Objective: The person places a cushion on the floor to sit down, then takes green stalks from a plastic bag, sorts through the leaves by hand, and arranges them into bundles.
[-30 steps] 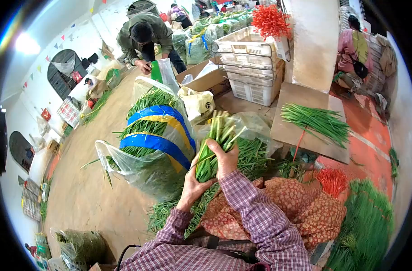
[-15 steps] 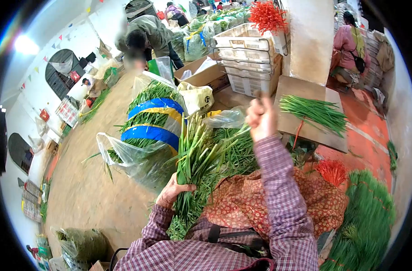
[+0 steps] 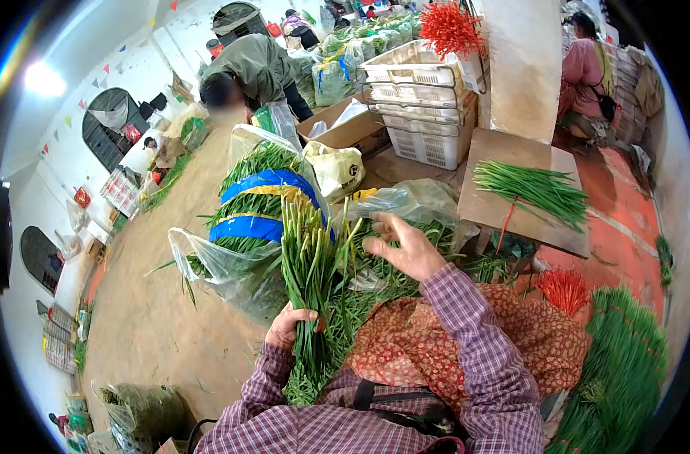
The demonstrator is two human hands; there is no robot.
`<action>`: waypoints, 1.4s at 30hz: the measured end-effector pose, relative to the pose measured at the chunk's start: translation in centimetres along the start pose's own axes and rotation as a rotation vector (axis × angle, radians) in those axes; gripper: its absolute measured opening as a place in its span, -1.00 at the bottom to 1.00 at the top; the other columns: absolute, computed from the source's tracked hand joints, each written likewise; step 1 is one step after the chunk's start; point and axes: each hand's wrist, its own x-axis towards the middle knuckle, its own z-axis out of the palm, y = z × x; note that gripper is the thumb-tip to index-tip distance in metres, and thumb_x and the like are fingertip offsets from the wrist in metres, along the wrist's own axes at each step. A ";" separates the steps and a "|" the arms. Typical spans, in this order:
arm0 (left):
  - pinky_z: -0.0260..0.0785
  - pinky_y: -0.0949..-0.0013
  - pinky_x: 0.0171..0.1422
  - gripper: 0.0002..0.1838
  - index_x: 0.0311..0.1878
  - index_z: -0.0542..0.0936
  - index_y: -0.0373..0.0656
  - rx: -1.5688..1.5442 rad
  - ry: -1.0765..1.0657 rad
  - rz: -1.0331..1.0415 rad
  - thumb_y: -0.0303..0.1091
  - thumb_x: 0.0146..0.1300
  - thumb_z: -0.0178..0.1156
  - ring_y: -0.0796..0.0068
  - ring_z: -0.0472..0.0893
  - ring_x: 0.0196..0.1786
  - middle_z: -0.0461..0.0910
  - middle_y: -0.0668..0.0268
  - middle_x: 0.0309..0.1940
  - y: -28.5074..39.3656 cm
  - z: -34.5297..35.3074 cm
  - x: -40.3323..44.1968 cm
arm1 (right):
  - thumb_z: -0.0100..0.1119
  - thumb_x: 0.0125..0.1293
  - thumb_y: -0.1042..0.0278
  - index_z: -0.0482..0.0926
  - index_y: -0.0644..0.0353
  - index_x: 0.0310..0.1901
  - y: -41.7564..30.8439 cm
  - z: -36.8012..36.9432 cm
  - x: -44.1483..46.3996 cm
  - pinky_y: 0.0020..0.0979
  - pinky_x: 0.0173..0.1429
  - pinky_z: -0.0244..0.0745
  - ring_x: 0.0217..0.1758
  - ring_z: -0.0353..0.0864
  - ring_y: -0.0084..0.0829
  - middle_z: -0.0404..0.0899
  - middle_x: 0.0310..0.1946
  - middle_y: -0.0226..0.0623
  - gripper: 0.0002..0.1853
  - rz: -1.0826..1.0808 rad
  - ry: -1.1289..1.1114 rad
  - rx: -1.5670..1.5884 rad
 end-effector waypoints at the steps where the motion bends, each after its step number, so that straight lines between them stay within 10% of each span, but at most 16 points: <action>1: 0.36 0.33 -0.48 -0.62 -0.10 0.48 -0.29 0.002 -0.001 -0.001 -0.49 -0.06 0.27 0.37 0.52 -0.51 0.53 0.25 -0.44 -0.1 0.0 0.0 | 0.17 0.25 -0.17 0.25 0.33 0.27 0.3 0.4 0.5 -0.29 0.07 0.54 0.06 0.59 -0.26 0.51 0.07 0.00 -0.22 0.000 0.002 0.001; 10: 0.42 0.38 -0.42 -0.49 0.07 0.41 -0.30 -0.077 -0.062 -0.045 -0.58 -0.04 0.25 0.42 0.54 -0.47 0.54 0.24 -0.39 -0.6 0.1 -0.4 | 0.22 0.27 0.30 0.64 0.31 -0.20 -0.1 1.8 2.3 -0.53 -0.35 0.51 -0.50 0.55 -0.64 0.64 -0.44 -0.40 -0.77 0.140 0.029 0.274; 17: 0.33 0.30 -0.48 -0.61 -0.15 0.51 -0.38 0.002 0.065 0.023 -0.37 -0.07 0.26 0.37 0.45 -0.63 0.51 0.17 -0.57 -1.9 -2.9 -1.2 | 0.18 0.27 0.32 0.53 0.24 -0.25 0.9 -2.9 2.2 -0.44 -0.29 0.67 -0.44 0.52 -0.59 0.49 -0.46 -0.43 -0.83 0.210 0.179 1.082; 21: 0.27 0.32 -0.49 -0.58 -0.17 0.50 -0.42 -0.016 -0.017 0.040 -0.32 -0.08 0.27 0.41 0.39 -0.67 0.46 0.20 -0.63 -1.8 -3.2 -1.2 | 0.22 0.26 0.07 0.48 0.26 0.03 2.0 -4.5 1.0 -0.33 0.00 0.61 -0.16 0.61 -0.43 0.58 -0.26 -0.24 -0.54 0.203 0.000 0.676; 23: 0.27 0.32 -0.50 -0.60 -0.17 0.51 -0.41 -0.039 -0.023 0.032 -0.34 -0.07 0.26 0.40 0.42 -0.65 0.48 0.19 -0.61 -1.9 -3.1 -1.0 | 0.19 0.19 -0.24 0.30 0.28 0.27 -0.2 -2.3 0.2 -0.08 0.32 0.34 0.22 0.44 -0.13 0.40 0.16 0.07 -0.18 0.176 -0.272 -0.122; 24: 0.27 0.32 -0.50 -0.60 -0.17 0.51 -0.41 -0.039 -0.024 0.031 -0.34 -0.07 0.26 0.40 0.42 -0.65 0.48 0.19 -0.61 -1.8 -2.7 -1.0 | 0.13 0.05 -0.49 0.01 0.25 0.41 -0.7 -1.7 0.5 -0.01 0.48 0.02 0.44 0.13 -0.02 0.10 0.36 0.18 0.12 0.197 -0.387 -0.045; 27: 0.29 0.33 -0.50 -0.64 -0.20 0.52 -0.40 -0.015 0.028 -0.003 -0.39 -0.07 0.26 0.39 0.44 -0.62 0.50 0.18 -0.60 -1.5 -1.1 -1.1 | 0.06 0.04 -0.55 -0.10 0.23 0.44 -1.3 1.5 1.6 -0.09 0.50 0.00 0.47 0.03 0.02 0.03 0.38 0.20 0.18 0.060 -0.239 0.291; 29: 0.32 0.35 -0.50 -0.67 -0.20 0.53 -0.40 -0.128 -0.015 -0.043 -0.44 -0.08 0.25 0.37 0.47 -0.60 0.53 0.16 -0.56 -1.8 -0.4 -0.8 | 0.00 0.14 -0.50 0.05 0.27 0.40 -0.6 4.6 2.7 -0.13 0.45 0.11 0.41 0.18 -0.04 0.19 0.31 0.17 0.06 0.174 -0.052 0.255; 31: 0.35 0.34 -0.48 -0.66 -0.17 0.54 -0.41 -0.224 -0.088 -0.061 -0.45 -0.06 0.26 0.35 0.52 -0.51 0.57 0.10 -0.42 -2.7 -0.3 -0.5 | -0.17 0.37 -0.32 0.47 0.30 0.11 -1.5 6.5 3.4 -0.34 -0.03 0.47 -0.17 0.54 -0.45 0.59 -0.24 -0.22 -0.28 0.039 0.119 0.302; 34: 0.40 0.34 -0.44 -0.52 0.00 0.48 -0.43 -0.249 -0.140 -0.046 -0.44 -0.05 0.28 0.31 0.54 -0.47 0.58 0.09 -0.34 -3.2 -0.1 -0.2 | -0.24 0.41 -0.27 0.55 0.18 -0.18 0.3 7.0 3.6 -0.50 -0.44 0.36 -0.56 0.42 -0.63 0.57 -0.53 -0.39 -0.39 0.233 0.318 0.313; 38: 0.39 0.34 -0.48 -0.21 0.33 0.23 -0.28 -0.267 -0.030 -0.092 -0.44 -0.03 0.30 0.33 0.51 -0.53 0.58 0.06 -0.28 -4.6 -2.8 -0.3 | -0.16 0.42 -0.17 0.43 0.07 -0.40 -1.6 1.6 3.2 -0.37 -0.38 0.59 -0.54 0.58 -0.48 0.50 -0.59 -0.41 -0.54 0.165 0.507 0.895; 41: 0.38 0.34 -0.50 -0.15 0.39 0.15 -0.18 -0.431 -0.079 -0.057 -0.47 -0.03 0.27 0.34 0.48 -0.56 0.57 0.06 -0.28 -3.9 -2.2 -1.0 | -0.04 0.39 -0.14 0.40 0.02 -0.32 -1.5 -4.7 2.9 -0.53 -0.58 0.37 -0.68 0.27 -0.70 0.37 -0.60 -0.55 -0.63 -0.031 0.712 1.011; 42: 0.49 0.32 -0.40 -0.46 0.09 0.44 -0.39 -0.379 -0.109 -0.024 -0.45 -0.03 0.25 0.30 0.58 -0.46 0.60 0.06 -0.34 -3.8 -2.6 -0.9 | -0.05 0.40 -0.11 0.39 0.02 -0.30 -0.8 -6.9 2.4 -0.56 -0.63 0.22 -0.68 0.18 -0.73 0.33 -0.60 -0.60 -0.65 -0.063 0.760 0.959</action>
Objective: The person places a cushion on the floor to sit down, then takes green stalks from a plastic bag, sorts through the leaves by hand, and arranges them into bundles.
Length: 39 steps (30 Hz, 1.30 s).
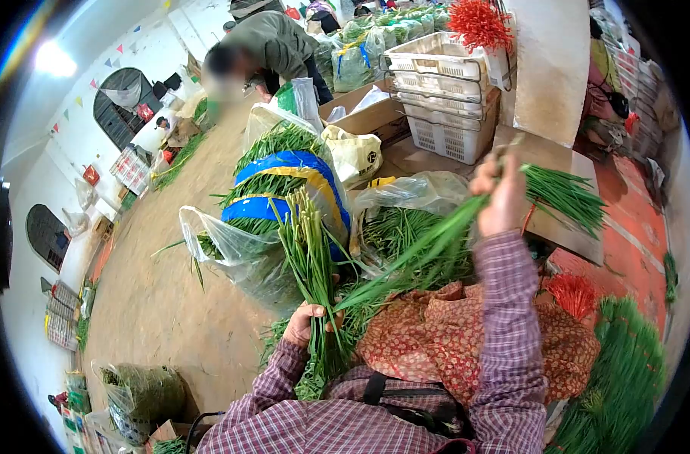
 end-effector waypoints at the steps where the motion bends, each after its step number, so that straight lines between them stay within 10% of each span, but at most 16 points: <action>1: 0.49 0.32 -0.40 -0.46 0.09 0.44 -0.39 -0.002 0.002 0.002 -0.45 -0.03 0.25 0.30 0.58 -0.46 0.60 0.06 -0.34 0.2 0.1 -0.1 | -0.09 0.43 -0.10 0.39 0.03 -0.30 -1.7 0.0 0.0 -0.59 -0.64 0.12 -0.68 0.16 -0.74 0.30 -0.61 -0.62 -0.65 -0.080 0.051 -0.055; 3: 0.34 0.35 -0.49 -0.15 0.39 0.16 -0.16 -0.094 0.038 -0.048 -0.52 -0.04 0.24 0.34 0.47 -0.57 0.56 0.09 -0.36 0.3 0.5 -0.2 | -0.12 0.45 -0.08 0.43 0.07 -0.26 -2.5 -0.6 0.4 -0.61 -0.65 0.09 -0.68 0.13 -0.74 0.28 -0.61 -0.63 -0.63 -0.178 0.066 -0.081; 10: 0.35 0.38 -0.49 -0.38 0.18 0.35 -0.29 -0.036 0.014 -0.013 -0.46 -0.03 0.24 0.35 0.50 -0.55 0.56 0.08 -0.40 0.2 -0.8 -0.1 | -0.04 0.40 -0.13 0.49 0.19 -0.04 1.4 -0.1 -1.8 -0.67 -0.52 0.32 -0.64 0.30 -0.75 0.40 -0.60 -0.52 -0.52 -0.429 -0.190 -0.846; 14: 0.42 0.44 -0.46 -0.56 0.00 0.50 -0.35 0.042 -0.032 -0.014 -0.44 0.01 0.26 0.38 0.53 -0.48 0.57 0.10 -0.35 0.5 1.2 0.2 | 0.22 0.26 -0.04 0.54 0.23 -0.02 4.1 5.6 -7.8 -0.63 -0.42 0.47 -0.57 0.45 -0.68 0.55 -0.55 -0.44 -0.52 0.045 -0.582 -0.825; 18: 0.43 0.45 -0.45 -0.58 -0.01 0.51 -0.33 0.096 0.001 -0.043 -0.43 0.01 0.26 0.41 0.54 -0.45 0.58 0.13 -0.34 0.4 1.8 0.1 | 0.33 0.17 -0.01 0.61 0.29 -0.21 6.5 7.0 -8.9 -0.48 -0.30 0.52 -0.41 0.59 -0.58 0.66 -0.40 -0.28 -0.56 0.046 -0.735 -0.772; 25: 0.47 0.38 -0.39 -0.57 0.00 0.49 -0.31 0.134 0.006 -0.015 -0.42 0.02 0.27 0.38 0.57 -0.43 0.60 0.15 -0.33 0.4 1.8 0.3 | 0.29 0.20 0.03 0.63 0.24 -0.17 7.1 6.5 -8.8 -0.45 -0.23 0.54 -0.35 0.64 -0.48 0.69 -0.37 -0.30 -0.61 0.189 -0.717 -0.877; 31: 0.56 0.28 -0.28 -0.57 0.02 0.45 -0.30 0.170 0.182 0.045 -0.54 0.03 0.26 0.31 0.63 -0.37 0.59 0.19 -0.31 1.8 1.0 -0.3 | 0.16 0.32 0.18 0.62 0.10 -0.16 2.0 4.6 -4.5 -0.36 -0.33 0.54 -0.43 0.54 -0.54 0.59 -0.40 -0.40 -0.79 -0.250 -0.294 -1.014; 32: 0.58 0.26 -0.25 -0.57 0.02 0.44 -0.30 0.180 0.202 0.059 -0.58 0.03 0.26 0.31 0.63 -0.37 0.59 0.20 -0.30 2.1 0.9 -0.3 | 0.16 0.32 0.19 0.62 0.09 -0.17 1.7 4.6 -4.5 -0.39 -0.39 0.51 -0.47 0.51 -0.59 0.56 -0.45 -0.42 -0.81 -0.552 -0.338 -1.071; 35: 0.58 0.27 -0.26 -0.58 0.01 0.46 -0.29 0.208 0.232 0.091 -0.55 0.03 0.28 0.33 0.63 -0.39 0.59 0.21 -0.32 2.4 0.3 0.0 | 0.21 0.28 0.13 0.61 0.09 -0.15 4.5 2.8 -5.3 -0.41 -0.41 0.49 -0.50 0.49 -0.58 0.55 -0.45 -0.42 -0.76 -0.581 -0.571 -1.352; 36: 0.57 0.30 -0.29 -0.61 -0.02 0.47 -0.30 0.188 0.224 0.098 -0.55 0.03 0.28 0.35 0.63 -0.41 0.60 0.22 -0.34 2.4 0.4 0.1 | 0.23 0.24 0.05 0.60 0.06 -0.09 3.9 4.2 -6.8 -0.42 -0.35 0.52 -0.45 0.55 -0.54 0.60 -0.40 -0.41 -0.69 -0.280 -0.709 -1.464; 39: 0.55 0.34 -0.32 -0.63 -0.04 0.49 -0.31 0.231 0.209 0.105 -0.55 0.03 0.28 0.38 0.62 -0.42 0.61 0.20 -0.35 2.4 1.3 0.1 | 0.25 0.19 -0.09 0.58 0.21 -0.07 5.6 5.2 -8.0 -0.39 -0.22 0.58 -0.26 0.67 -0.47 0.67 -0.28 -0.16 -0.50 -0.281 -0.788 -1.105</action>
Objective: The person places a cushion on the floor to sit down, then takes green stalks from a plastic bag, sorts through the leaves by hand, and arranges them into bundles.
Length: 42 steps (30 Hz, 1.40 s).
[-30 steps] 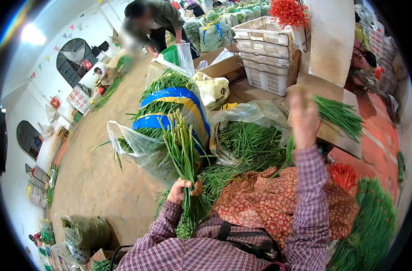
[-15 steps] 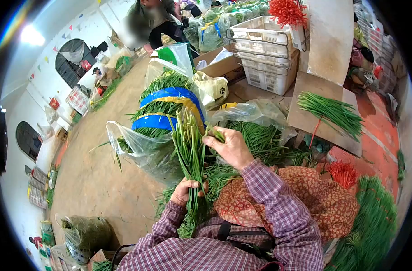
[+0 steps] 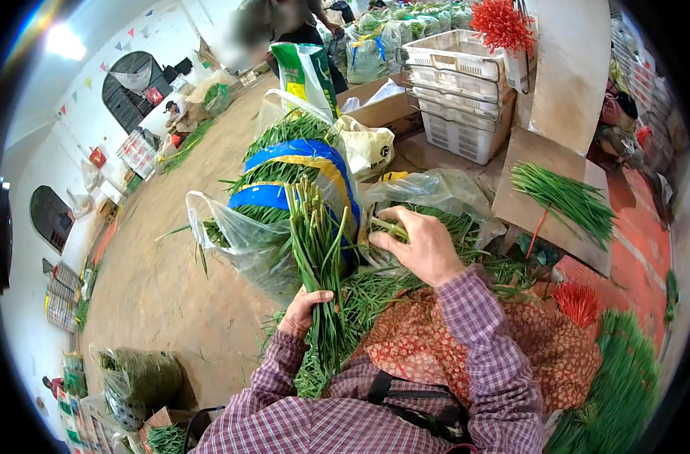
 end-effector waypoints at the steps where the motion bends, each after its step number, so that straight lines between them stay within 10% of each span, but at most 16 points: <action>1: 0.54 0.36 -0.34 -0.64 -0.05 0.49 -0.31 0.006 0.005 -0.004 -0.56 0.04 0.28 0.39 0.62 -0.43 0.63 0.19 -0.35 -0.3 0.1 0.1 | 0.25 0.19 -0.09 0.58 0.21 -0.07 -0.2 0.6 0.4 -0.39 -0.22 0.58 -0.26 0.67 -0.47 0.67 -0.28 -0.16 -0.50 0.002 0.001 0.000; 4: 0.55 0.32 -0.34 -0.56 0.01 0.46 -0.29 0.026 -0.031 -0.034 -0.55 0.00 0.27 0.33 0.63 -0.43 0.62 0.16 -0.30 -0.7 0.9 0.1 | 0.16 0.23 -0.22 0.55 0.43 -0.06 -1.5 1.8 1.8 -0.26 -0.08 0.56 -0.22 0.69 -0.24 0.66 -0.31 -0.01 -0.32 0.305 -0.155 0.223; 7: 0.56 0.30 -0.29 -0.52 0.05 0.44 -0.28 0.035 -0.064 -0.036 -0.56 -0.01 0.29 0.31 0.64 -0.39 0.62 0.17 -0.26 -1.2 1.7 0.3 | 0.09 0.29 -0.21 0.56 0.30 0.03 3.1 7.6 1.1 -0.41 -0.43 0.53 -0.54 0.59 -0.51 0.64 -0.51 -0.30 -0.37 0.066 0.219 0.192; 10: 0.56 0.31 -0.26 -0.52 0.06 0.44 -0.28 0.020 -0.039 -0.017 -0.58 0.00 0.30 0.34 0.65 -0.36 0.61 0.20 -0.26 -1.2 1.8 0.2 | -0.04 0.37 -0.18 0.60 0.18 -0.15 2.9 2.3 1.2 -0.66 -0.66 0.24 -0.68 0.23 -0.70 0.53 -0.50 -0.44 -0.48 0.458 0.145 0.314; 14: 0.54 0.39 -0.25 -0.62 -0.03 0.51 -0.27 0.102 0.021 0.048 -0.59 0.03 0.29 0.46 0.63 -0.37 0.62 0.24 -0.26 -1.3 1.3 0.5 | -0.12 0.39 -0.22 0.52 0.14 -0.18 3.1 -5.3 2.0 -0.62 -0.57 0.44 -0.59 0.47 -0.66 0.51 -0.52 -0.44 -0.49 0.398 0.749 0.511; 17: 0.51 0.43 -0.32 -0.73 -0.16 0.56 -0.27 0.163 0.079 0.053 -0.58 0.03 0.32 0.51 0.61 -0.39 0.61 0.31 -0.37 -1.4 2.7 0.9 | -0.15 0.39 -0.24 0.49 0.13 -0.13 2.1 -7.1 1.5 -0.58 -0.50 0.53 -0.54 0.55 -0.62 0.50 -0.53 -0.43 -0.47 0.354 0.689 0.503; 20: 0.50 0.42 -0.34 -0.72 -0.15 0.56 -0.25 0.227 0.072 0.118 -0.59 0.02 0.32 0.53 0.59 -0.41 0.60 0.31 -0.38 -2.5 3.4 1.8 | -0.03 0.33 -0.26 0.38 0.19 0.13 1.6 -3.0 1.4 -0.69 -0.68 0.28 -0.70 0.17 -0.79 0.21 -0.63 -0.62 -0.36 0.456 0.395 0.548; 24: 0.47 0.45 -0.32 -0.66 -0.11 0.53 -0.22 0.303 0.074 0.173 -0.59 0.01 0.35 0.58 0.56 -0.40 0.57 0.38 -0.37 -3.0 4.2 1.9 | 0.06 0.25 -0.31 0.46 0.25 0.13 1.4 1.2 2.0 -0.60 -0.65 0.28 -0.66 0.32 -0.76 0.49 -0.58 -0.47 -0.28 0.291 0.147 0.327; 30: 0.45 0.47 -0.21 -0.60 -0.07 0.51 -0.22 0.441 0.096 0.254 -0.56 -0.01 0.38 0.61 0.54 -0.31 0.56 0.43 -0.32 -3.1 4.5 1.8 | 0.12 0.28 -0.18 0.67 0.07 -0.24 -0.2 1.7 2.9 -0.45 -0.47 0.42 -0.57 0.42 -0.69 0.56 -0.56 -0.53 -0.56 0.154 0.242 0.406; 34: 0.46 0.46 -0.19 -0.57 -0.03 0.50 -0.23 0.375 0.129 0.246 -0.55 -0.01 0.39 0.60 0.55 -0.28 0.56 0.40 -0.28 -3.0 3.3 2.0 | 0.02 0.32 -0.24 0.54 0.00 -0.18 -0.2 -6.5 3.2 -0.67 -0.68 -0.01 -0.68 0.09 -0.75 0.26 -0.65 -0.64 -0.56 0.244 0.546 0.681; 37: 0.48 0.44 -0.17 -0.57 -0.01 0.49 -0.23 0.355 0.153 0.241 -0.56 0.01 0.37 0.58 0.56 -0.26 0.56 0.38 -0.24 -2.9 2.9 2.1 | 0.07 0.28 -0.26 0.49 0.08 -0.16 -0.9 -12.0 2.5 -0.54 -0.50 0.56 -0.44 0.59 -0.62 0.62 -0.37 -0.32 -0.50 0.247 0.764 0.745; 42: 0.49 0.45 -0.21 -0.58 -0.01 0.47 -0.24 0.281 0.184 0.240 -0.59 0.03 0.33 0.58 0.56 -0.31 0.57 0.37 -0.24 -3.1 3.8 2.4 | 0.00 0.28 -0.31 0.45 0.15 -0.23 -0.7 -7.9 0.7 -0.62 -0.63 0.42 -0.67 0.34 -0.71 0.45 -0.58 -0.47 -0.44 0.304 0.599 0.481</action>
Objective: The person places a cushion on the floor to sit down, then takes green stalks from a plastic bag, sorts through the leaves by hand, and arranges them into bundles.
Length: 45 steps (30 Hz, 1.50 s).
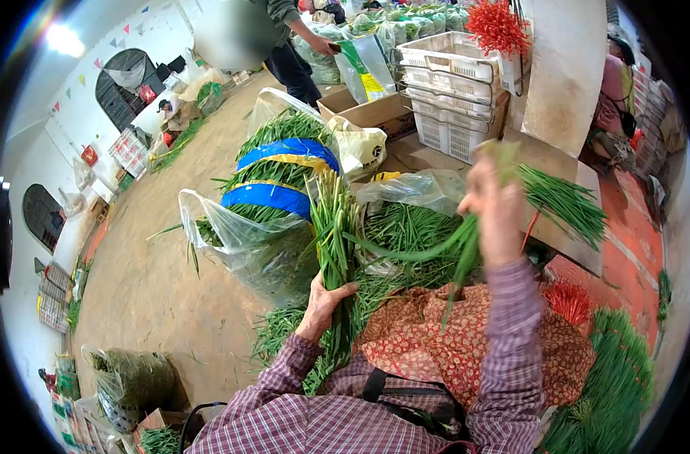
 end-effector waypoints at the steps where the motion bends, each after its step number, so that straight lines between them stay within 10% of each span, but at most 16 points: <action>1: 0.48 0.48 -0.22 -0.59 -0.01 0.47 -0.24 0.007 -0.005 0.039 -0.59 0.04 0.32 0.60 0.55 -0.33 0.57 0.37 -0.25 0.2 0.5 -0.1 | -0.01 0.27 -0.34 0.44 0.16 -0.23 1.6 1.7 -1.1 -0.63 -0.67 0.35 -0.71 0.25 -0.73 0.39 -0.62 -0.51 -0.41 -0.032 -0.089 -0.142; 4: 0.46 0.49 -0.22 -0.57 0.01 0.46 -0.24 0.072 0.027 0.082 -0.58 0.03 0.33 0.62 0.54 -0.33 0.56 0.38 -0.21 0.0 1.4 0.0 | 0.09 0.21 -0.34 0.42 0.18 -0.19 4.6 5.8 -4.8 -0.64 -0.70 0.29 -0.74 0.23 -0.77 0.33 -0.67 -0.54 -0.39 0.000 -0.411 -0.355; 9: 0.47 0.44 -0.02 -0.39 0.16 0.40 -0.25 0.097 0.030 0.125 -0.55 0.00 0.39 0.54 0.57 -0.11 0.56 0.32 -0.08 -0.1 2.8 -0.5 | 0.32 0.17 -0.02 0.41 0.31 -0.16 6.2 9.0 -7.0 -0.31 -0.37 0.55 -0.48 0.65 -0.17 0.62 -0.49 -0.10 -0.49 -0.166 -0.400 -0.486; 13: 0.57 0.31 -0.09 -0.45 0.14 0.38 -0.24 -0.264 -0.134 -0.119 -0.48 0.06 0.35 0.44 0.61 -0.16 0.57 0.29 -0.12 0.8 1.4 -1.2 | 0.23 0.27 0.25 0.56 0.36 -0.16 7.0 7.8 -6.6 -0.34 -0.27 0.52 -0.37 0.64 -0.34 0.66 -0.36 -0.21 -0.70 -0.153 -0.464 -0.201; 16: 0.59 0.29 -0.13 -0.44 0.15 0.36 -0.25 -0.426 -0.160 -0.208 -0.41 0.08 0.33 0.36 0.64 -0.20 0.57 0.24 -0.16 0.7 0.4 -1.4 | 0.26 0.27 0.17 0.58 0.32 -0.16 5.8 7.3 -7.1 -0.43 -0.10 0.42 -0.27 0.51 -0.53 0.60 -0.35 -0.32 -0.67 0.109 -0.542 -0.005; 22: 0.51 0.35 -0.38 -0.54 0.02 0.45 -0.34 -0.330 -0.102 -0.253 -0.47 0.02 0.32 0.37 0.61 -0.45 0.58 0.19 -0.45 0.7 -0.2 -1.5 | 0.28 0.24 0.10 0.58 0.33 -0.11 7.3 6.4 -6.0 -0.43 -0.12 0.47 -0.26 0.54 -0.51 0.62 -0.31 -0.32 -0.59 0.102 -0.579 -0.122; 32: 0.47 0.40 -0.41 -0.43 0.10 0.42 -0.32 -0.240 -0.105 -0.176 -0.50 -0.04 0.35 0.44 0.58 -0.47 0.57 0.23 -0.36 2.1 -0.6 -1.5 | 0.23 0.25 0.04 0.61 0.21 -0.35 5.4 4.3 -2.4 -0.46 -0.31 0.48 -0.43 0.56 -0.58 0.60 -0.50 -0.36 -0.66 -0.021 -0.310 -0.228; 45: 0.48 0.37 -0.40 -0.43 0.07 0.45 -0.31 -0.198 -0.135 -0.193 -0.48 -0.08 0.39 0.41 0.60 -0.41 0.59 0.21 -0.36 2.7 -0.7 -1.5 | 0.29 0.15 0.18 0.59 0.36 -0.19 6.2 5.1 -2.2 -0.26 -0.14 0.49 -0.30 0.61 -0.17 0.60 -0.37 -0.06 -0.63 -0.405 -0.523 -0.419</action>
